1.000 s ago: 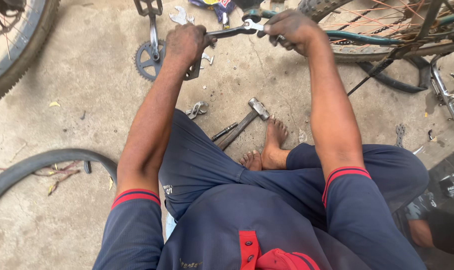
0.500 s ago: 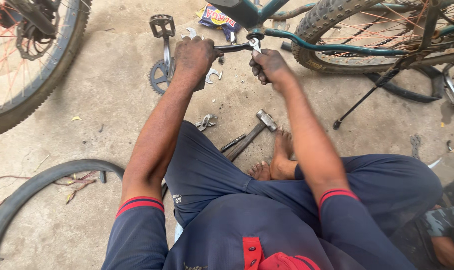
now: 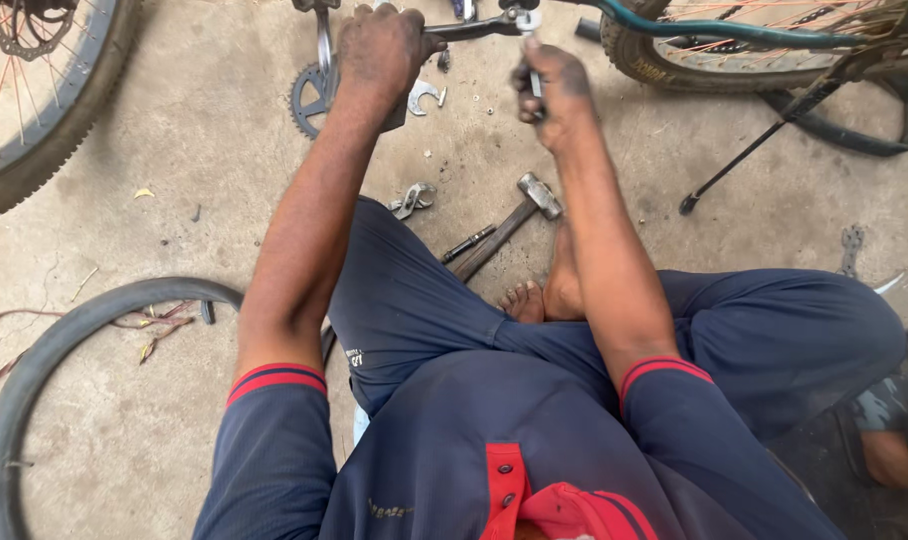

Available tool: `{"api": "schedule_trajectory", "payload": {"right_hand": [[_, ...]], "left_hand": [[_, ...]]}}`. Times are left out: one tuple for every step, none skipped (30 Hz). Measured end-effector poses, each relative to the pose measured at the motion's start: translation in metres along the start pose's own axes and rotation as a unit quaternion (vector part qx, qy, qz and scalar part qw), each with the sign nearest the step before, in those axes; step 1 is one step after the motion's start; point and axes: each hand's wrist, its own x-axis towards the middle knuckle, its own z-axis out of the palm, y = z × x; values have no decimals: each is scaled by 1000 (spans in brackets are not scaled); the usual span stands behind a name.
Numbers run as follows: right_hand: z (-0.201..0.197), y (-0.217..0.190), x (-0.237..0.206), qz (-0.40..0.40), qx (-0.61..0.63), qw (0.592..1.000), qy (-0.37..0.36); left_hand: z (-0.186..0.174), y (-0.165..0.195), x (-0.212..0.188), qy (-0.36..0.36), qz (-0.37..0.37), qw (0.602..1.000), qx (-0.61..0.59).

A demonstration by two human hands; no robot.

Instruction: The person removes and installs bicycle components, specifically the crankset and pedals, using pliers, a wrench, and a hammer while sitting on the ground next to a bicycle frame.

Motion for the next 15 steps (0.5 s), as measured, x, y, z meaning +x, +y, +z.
{"api": "schedule_trajectory", "payload": {"right_hand": [[-5, -4, -6, -19, -8, 1000, 0], [-8, -10, -9, -28, -43, 999, 3], [-10, -15, -10, -38, -78, 996, 7], [-10, -20, -10, -49, -113, 992, 7], [-9, -24, -7, -38, -171, 985, -6], [-8, -29, -5, -28, -228, 973, -20], [-7, -34, -1, -18, -285, 958, -34], [-7, -38, 2, -34, -300, 953, -40], [-7, -44, 6, -49, -316, 946, -45], [-9, -50, 9, -64, -333, 940, -49], [-10, -55, 11, -61, -391, 917, -49], [-11, -61, 15, -58, -447, 891, -51], [-11, -65, 18, -54, -502, 862, -52], [-12, -68, 21, -63, -543, 836, -52], [-12, -70, 24, -72, -584, 807, -52]], "left_hand": [[3, 0, -1, 19, 6, 1000, 4], [6, 1, -2, 37, 13, 999, 5], [8, 2, -3, 3, -3, 1000, -13], [10, 2, -4, -29, -20, 999, -28], [12, 2, -5, -61, -37, 997, -41], [13, 3, -6, -40, -26, 998, -36], [13, 3, -7, -18, -15, 999, -29], [14, 3, -7, 3, -6, 1000, -22], [14, 2, -7, -6, -11, 1000, -27], [15, 3, -8, -15, -16, 999, -34], [15, 2, -7, -23, -22, 999, -41], [16, 2, -8, -4, -17, 999, -37], [17, 2, -8, 13, -11, 999, -32], [18, 3, -8, 31, -5, 999, -29], [19, 3, -8, 27, -7, 999, -34]]}}
